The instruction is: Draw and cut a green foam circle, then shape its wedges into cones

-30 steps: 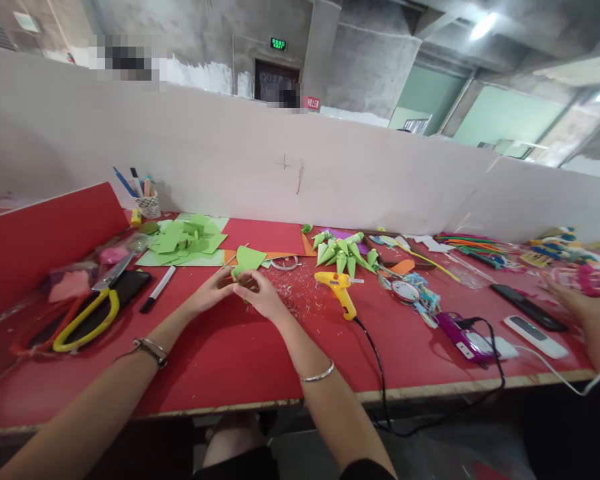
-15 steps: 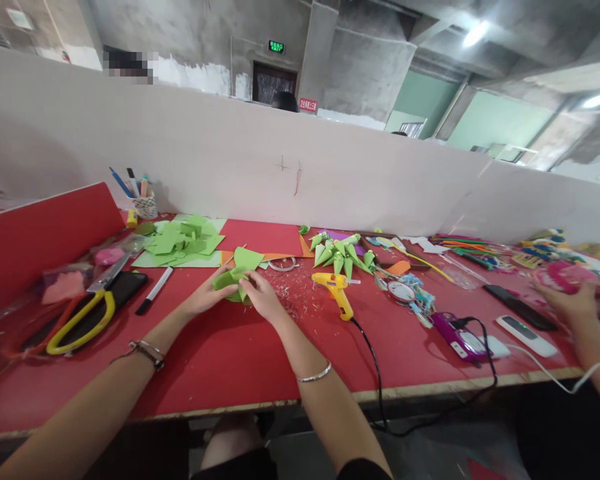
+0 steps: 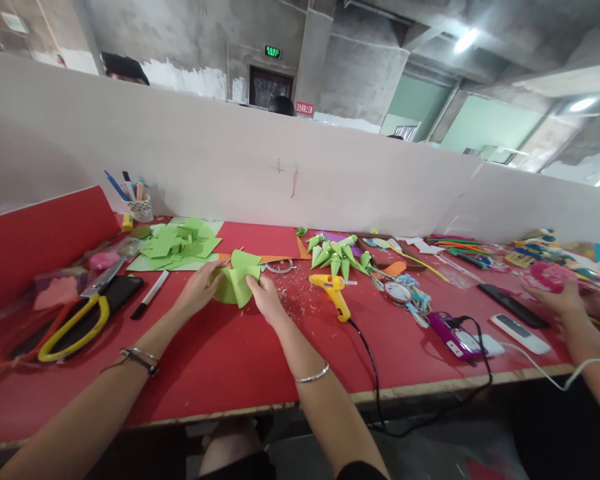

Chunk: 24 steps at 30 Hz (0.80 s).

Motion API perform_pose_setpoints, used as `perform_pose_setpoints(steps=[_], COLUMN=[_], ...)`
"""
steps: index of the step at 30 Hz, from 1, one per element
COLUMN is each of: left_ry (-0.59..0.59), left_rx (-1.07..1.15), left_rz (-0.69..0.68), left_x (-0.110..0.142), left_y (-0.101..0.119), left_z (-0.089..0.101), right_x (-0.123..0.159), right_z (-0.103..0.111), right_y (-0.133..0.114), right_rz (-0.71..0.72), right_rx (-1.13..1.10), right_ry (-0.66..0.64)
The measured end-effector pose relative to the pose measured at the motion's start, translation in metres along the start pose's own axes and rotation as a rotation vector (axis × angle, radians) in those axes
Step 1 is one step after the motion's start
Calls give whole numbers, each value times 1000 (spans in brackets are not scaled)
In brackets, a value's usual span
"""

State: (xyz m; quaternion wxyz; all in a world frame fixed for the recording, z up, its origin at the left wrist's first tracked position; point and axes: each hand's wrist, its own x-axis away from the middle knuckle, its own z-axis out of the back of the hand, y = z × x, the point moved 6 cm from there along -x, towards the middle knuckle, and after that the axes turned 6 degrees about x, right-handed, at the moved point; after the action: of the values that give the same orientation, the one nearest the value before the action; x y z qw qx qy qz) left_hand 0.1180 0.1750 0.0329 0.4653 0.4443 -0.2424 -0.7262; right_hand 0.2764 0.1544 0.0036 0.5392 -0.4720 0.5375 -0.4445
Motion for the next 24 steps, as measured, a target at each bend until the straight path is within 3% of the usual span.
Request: perform_pose_setpoints(steps=[6, 10, 16, 24], left_ry=[-76, -49, -64, -211], left_rx=[69, 139, 251, 229], left_rz=[34, 90, 140, 71], left_x=[1, 0, 0, 0], left_y=[7, 1, -2, 2], left_z=[-10, -7, -6, -16], right_x=[0, 0, 1, 3], right_z=[-3, 2, 13, 21], right_y=[1, 1, 3, -8], right_rz=[-19, -28, -66, -54], right_rx=[-26, -75, 53, 64], right_ry=[-29, 26, 150, 235])
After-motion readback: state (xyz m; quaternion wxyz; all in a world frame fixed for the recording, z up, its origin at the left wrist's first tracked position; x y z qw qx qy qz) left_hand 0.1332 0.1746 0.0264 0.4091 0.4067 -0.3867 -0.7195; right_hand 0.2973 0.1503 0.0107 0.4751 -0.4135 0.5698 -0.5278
